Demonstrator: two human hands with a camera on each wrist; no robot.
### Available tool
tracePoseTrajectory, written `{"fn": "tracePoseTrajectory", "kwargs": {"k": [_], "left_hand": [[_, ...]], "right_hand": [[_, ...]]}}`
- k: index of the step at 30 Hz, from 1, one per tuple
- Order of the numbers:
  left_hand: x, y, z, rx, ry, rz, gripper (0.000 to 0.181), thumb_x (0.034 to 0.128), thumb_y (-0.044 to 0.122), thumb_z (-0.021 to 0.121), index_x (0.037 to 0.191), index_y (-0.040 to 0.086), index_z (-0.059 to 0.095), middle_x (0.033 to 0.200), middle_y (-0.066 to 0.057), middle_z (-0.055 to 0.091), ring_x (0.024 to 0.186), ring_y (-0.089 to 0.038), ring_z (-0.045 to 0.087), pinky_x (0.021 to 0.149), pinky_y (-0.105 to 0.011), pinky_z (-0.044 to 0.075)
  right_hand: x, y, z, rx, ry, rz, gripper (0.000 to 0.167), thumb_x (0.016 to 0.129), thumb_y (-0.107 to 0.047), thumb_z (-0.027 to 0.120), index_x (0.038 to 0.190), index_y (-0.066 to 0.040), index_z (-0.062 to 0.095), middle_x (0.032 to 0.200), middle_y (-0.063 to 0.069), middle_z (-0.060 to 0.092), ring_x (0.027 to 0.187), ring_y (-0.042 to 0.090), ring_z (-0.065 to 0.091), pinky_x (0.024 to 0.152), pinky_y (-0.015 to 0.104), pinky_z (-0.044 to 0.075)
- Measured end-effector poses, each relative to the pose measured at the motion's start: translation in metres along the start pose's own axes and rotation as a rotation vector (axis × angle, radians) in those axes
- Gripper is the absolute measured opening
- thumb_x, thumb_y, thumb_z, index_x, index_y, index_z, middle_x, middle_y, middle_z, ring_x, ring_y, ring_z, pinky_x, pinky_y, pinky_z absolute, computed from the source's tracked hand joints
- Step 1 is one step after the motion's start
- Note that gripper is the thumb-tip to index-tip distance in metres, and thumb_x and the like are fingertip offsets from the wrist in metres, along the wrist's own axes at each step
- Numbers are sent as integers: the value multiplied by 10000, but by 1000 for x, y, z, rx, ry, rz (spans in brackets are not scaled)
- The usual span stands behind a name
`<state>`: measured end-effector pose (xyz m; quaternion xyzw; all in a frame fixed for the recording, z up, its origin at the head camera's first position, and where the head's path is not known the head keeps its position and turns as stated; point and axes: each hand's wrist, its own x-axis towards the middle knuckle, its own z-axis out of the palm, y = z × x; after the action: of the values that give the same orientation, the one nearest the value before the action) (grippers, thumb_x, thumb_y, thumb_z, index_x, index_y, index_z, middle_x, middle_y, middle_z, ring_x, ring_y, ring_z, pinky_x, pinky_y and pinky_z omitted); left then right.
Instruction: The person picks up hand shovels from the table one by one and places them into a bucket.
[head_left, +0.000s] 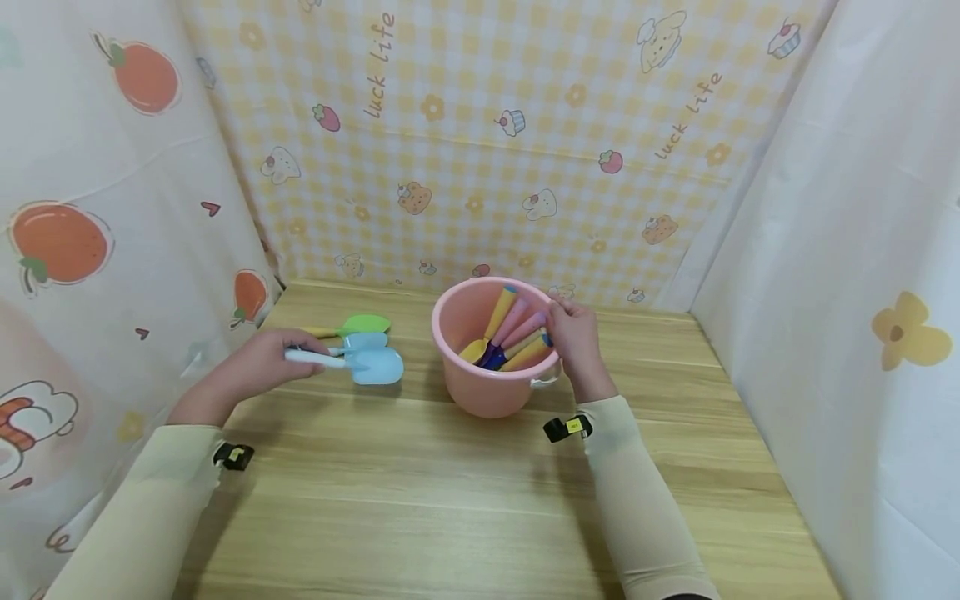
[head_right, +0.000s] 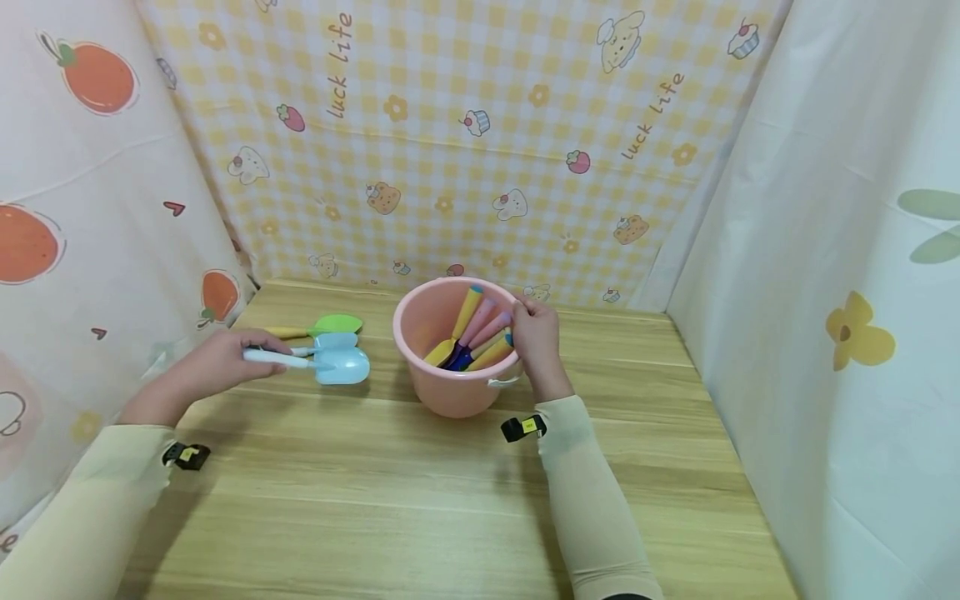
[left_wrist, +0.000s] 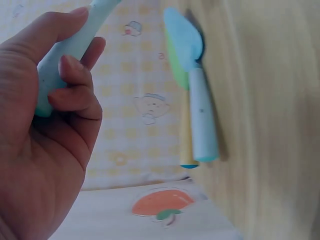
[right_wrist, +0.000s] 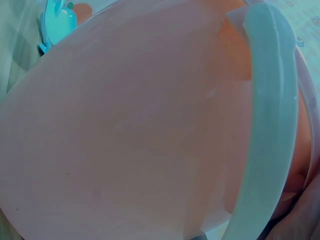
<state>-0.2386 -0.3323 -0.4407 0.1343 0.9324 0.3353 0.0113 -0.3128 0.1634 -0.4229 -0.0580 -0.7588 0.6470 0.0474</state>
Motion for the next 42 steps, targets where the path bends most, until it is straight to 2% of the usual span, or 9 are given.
{"fn": "tracePoseTrajectory", "kwargs": {"k": [6,10,15,25,29,32,35,38,42], "left_hand": [[-3,19,-16,32,15,27,179,970,226,889,1132,170,836,1073,-3,795,900,-222,662,791,-358,553],[-5,30,-29,-16,26,27,169,988,173,860,1154,157,827,1086,-31,785,898,-230,665,761,-316,573],[-7,43,-42,-41,69,49,194,987,142,855,1179,128,828,1069,-54,767,869,-214,620,710,-283,544],[-5,66,-52,-46,84,57,191,1005,201,850,1192,173,827,1069,-36,770,878,-231,633,715,-298,549],[3,75,-52,-40,97,112,189,986,171,862,1172,158,833,1015,-17,773,848,-221,628,714,-284,538],[10,85,-53,-3,118,168,165,977,167,868,1138,151,838,976,-8,772,826,-212,626,713,-274,527],[17,96,-53,22,131,183,137,978,174,869,1113,179,843,964,9,773,818,-211,630,721,-280,519],[26,107,-53,23,108,198,127,991,166,859,1112,198,840,991,18,772,844,-219,636,752,-307,522],[40,124,-51,53,67,265,126,999,154,849,1115,201,832,1017,25,774,864,-220,641,798,-373,536]], "right_hand": [[0,0,0,-9,1,-2,380,1133,-244,571,1447,-116,742,631,-56,510,552,71,443,519,190,433],[-1,0,0,-6,-2,-8,382,1139,-252,573,1457,-114,733,629,-54,510,555,71,443,524,189,435],[-1,1,0,-6,-12,-5,397,1146,-285,566,1485,-145,719,630,-42,511,546,88,450,508,200,421],[0,3,0,-6,-12,-11,403,1145,-287,563,1490,-143,715,632,-37,516,546,90,452,512,202,424],[1,4,1,-4,-6,-13,394,1150,-285,568,1481,-137,722,632,-40,520,549,83,461,517,199,431],[1,4,1,2,-1,-22,386,1149,-270,571,1469,-125,729,627,-40,521,545,81,464,514,197,430],[0,3,2,7,4,-30,379,1143,-253,578,1460,-114,733,620,-46,526,543,75,472,513,192,432],[1,3,2,3,5,-31,374,1141,-244,581,1454,-111,735,615,-56,530,544,63,476,516,185,437],[2,3,2,-8,7,-19,375,1147,-251,576,1462,-120,730,640,-47,527,548,64,467,516,186,438]]}}
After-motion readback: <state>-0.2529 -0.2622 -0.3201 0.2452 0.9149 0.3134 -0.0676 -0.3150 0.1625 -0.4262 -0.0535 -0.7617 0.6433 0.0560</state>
